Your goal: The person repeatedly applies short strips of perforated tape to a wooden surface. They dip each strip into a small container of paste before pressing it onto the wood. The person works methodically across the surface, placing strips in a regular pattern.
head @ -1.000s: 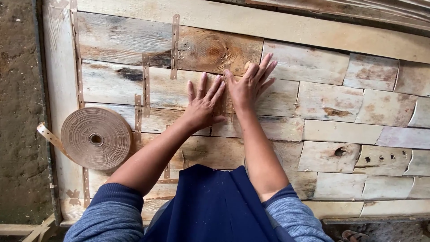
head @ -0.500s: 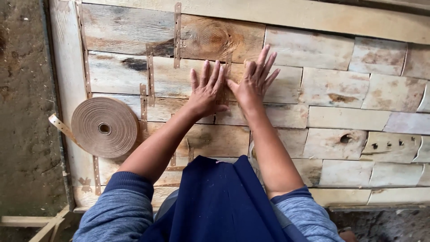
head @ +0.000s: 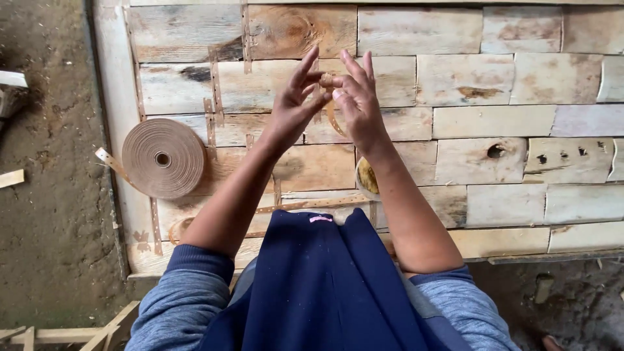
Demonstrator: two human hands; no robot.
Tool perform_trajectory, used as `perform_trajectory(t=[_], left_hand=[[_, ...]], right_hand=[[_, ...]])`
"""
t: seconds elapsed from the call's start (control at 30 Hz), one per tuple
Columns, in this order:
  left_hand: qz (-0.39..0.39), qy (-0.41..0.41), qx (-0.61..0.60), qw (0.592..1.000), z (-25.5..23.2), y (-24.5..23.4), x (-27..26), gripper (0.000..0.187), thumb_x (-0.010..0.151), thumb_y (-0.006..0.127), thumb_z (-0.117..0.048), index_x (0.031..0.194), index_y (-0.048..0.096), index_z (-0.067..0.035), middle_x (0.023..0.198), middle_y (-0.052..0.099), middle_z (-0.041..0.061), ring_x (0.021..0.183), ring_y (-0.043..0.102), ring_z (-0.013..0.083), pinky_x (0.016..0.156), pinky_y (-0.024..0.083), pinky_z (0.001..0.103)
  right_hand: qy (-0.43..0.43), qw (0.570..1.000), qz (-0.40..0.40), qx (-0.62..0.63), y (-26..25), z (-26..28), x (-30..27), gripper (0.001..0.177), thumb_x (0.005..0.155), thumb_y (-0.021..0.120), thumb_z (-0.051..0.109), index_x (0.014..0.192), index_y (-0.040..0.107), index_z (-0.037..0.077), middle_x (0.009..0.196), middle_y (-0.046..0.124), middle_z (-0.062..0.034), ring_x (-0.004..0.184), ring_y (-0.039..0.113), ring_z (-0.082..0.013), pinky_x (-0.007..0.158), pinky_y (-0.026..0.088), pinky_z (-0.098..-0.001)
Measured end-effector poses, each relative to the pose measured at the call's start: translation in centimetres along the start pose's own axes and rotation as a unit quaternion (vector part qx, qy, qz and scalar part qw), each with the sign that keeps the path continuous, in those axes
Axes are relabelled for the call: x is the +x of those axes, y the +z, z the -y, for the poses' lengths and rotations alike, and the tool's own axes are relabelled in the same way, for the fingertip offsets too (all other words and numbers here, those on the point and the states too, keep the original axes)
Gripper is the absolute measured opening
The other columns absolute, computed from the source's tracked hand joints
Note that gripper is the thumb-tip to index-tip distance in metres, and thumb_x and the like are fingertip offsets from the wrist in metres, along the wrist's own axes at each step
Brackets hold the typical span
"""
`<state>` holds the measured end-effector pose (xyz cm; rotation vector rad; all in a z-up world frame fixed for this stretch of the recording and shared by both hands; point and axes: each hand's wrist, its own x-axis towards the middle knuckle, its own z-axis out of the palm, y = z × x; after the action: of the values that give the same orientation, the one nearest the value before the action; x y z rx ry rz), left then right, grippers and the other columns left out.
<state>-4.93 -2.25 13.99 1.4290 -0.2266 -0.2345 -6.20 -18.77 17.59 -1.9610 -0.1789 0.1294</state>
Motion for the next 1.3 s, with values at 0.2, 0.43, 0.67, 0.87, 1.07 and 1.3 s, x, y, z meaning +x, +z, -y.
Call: perform_trajectory(t=[0.2,0.43,0.67,0.87,1.07,1.3], left_hand=[[-0.028,-0.121,-0.136,0.983,-5.9,2.8,-3.0,0.083,0.088,0.076,-0.004,0.157,0.030,-0.002,0.093,0.073,0.007,0.090,0.071,0.0152,0.095,0.061,0.029],[-0.037,-0.092,-0.148,0.984,-11.6,4.9,-6.8,0.081,0.080,0.083,-0.009,0.151,0.045,0.002,0.081,0.064,-0.001,0.077,0.061,0.0071,0.085,0.056,0.021],[-0.224,0.115,-0.161,0.954,-11.6,5.7,-8.9,0.014,0.087,0.075,-0.002,0.092,0.074,-0.016,0.087,0.074,-0.004,0.075,0.053,0.0029,0.066,0.036,0.022],[-0.288,-0.007,-0.294,0.911,-5.9,8.1,-10.5,0.017,0.083,0.082,-0.009,0.095,0.072,-0.015,0.091,0.074,-0.001,0.069,0.049,0.0060,0.056,0.036,0.020],[-0.283,-0.218,-0.279,0.891,6.6,13.8,-13.6,0.009,0.093,0.073,-0.015,0.101,0.069,-0.016,0.098,0.073,0.001,0.062,0.047,0.0087,0.053,0.037,0.017],[-0.335,-0.162,-0.213,0.904,12.0,15.0,-14.3,0.025,0.086,0.085,-0.019,0.103,0.072,-0.007,0.096,0.073,0.009,0.039,0.049,0.0076,0.037,0.041,0.019]], right_hand=[[-0.139,0.953,-0.125,-0.240,-1.6,0.7,-4.5,0.024,0.113,0.055,0.028,0.117,0.078,0.023,0.172,0.014,-0.0034,0.160,-0.003,-0.0366,0.127,0.005,-0.0766],[0.002,0.994,0.100,0.050,-5.3,4.8,-8.5,0.092,0.095,0.022,0.076,0.130,0.061,0.000,0.137,0.061,-0.0269,0.133,0.056,-0.0379,0.114,0.043,-0.0470],[0.105,0.984,0.143,0.024,-10.5,3.2,-13.4,0.016,0.097,0.073,0.012,0.110,0.071,0.003,0.092,0.074,-0.0068,0.080,0.071,-0.0122,0.073,0.065,-0.0203],[0.115,0.991,0.056,-0.047,-18.7,1.8,-17.9,0.008,0.108,0.071,0.012,0.106,0.069,0.005,0.082,0.068,-0.0050,0.063,0.057,-0.0085,0.055,0.048,-0.0158],[0.239,0.913,0.005,-0.329,-22.9,-9.0,-21.3,0.024,0.092,0.075,0.037,0.111,0.076,0.022,0.097,0.071,-0.0057,0.087,0.066,-0.0236,0.072,0.052,-0.0413],[-0.098,0.894,-0.151,-0.411,-5.7,-15.6,-20.1,0.041,0.090,0.070,0.018,0.132,0.069,0.018,0.131,0.066,-0.0095,0.128,0.055,-0.0348,0.107,0.028,-0.0719]])
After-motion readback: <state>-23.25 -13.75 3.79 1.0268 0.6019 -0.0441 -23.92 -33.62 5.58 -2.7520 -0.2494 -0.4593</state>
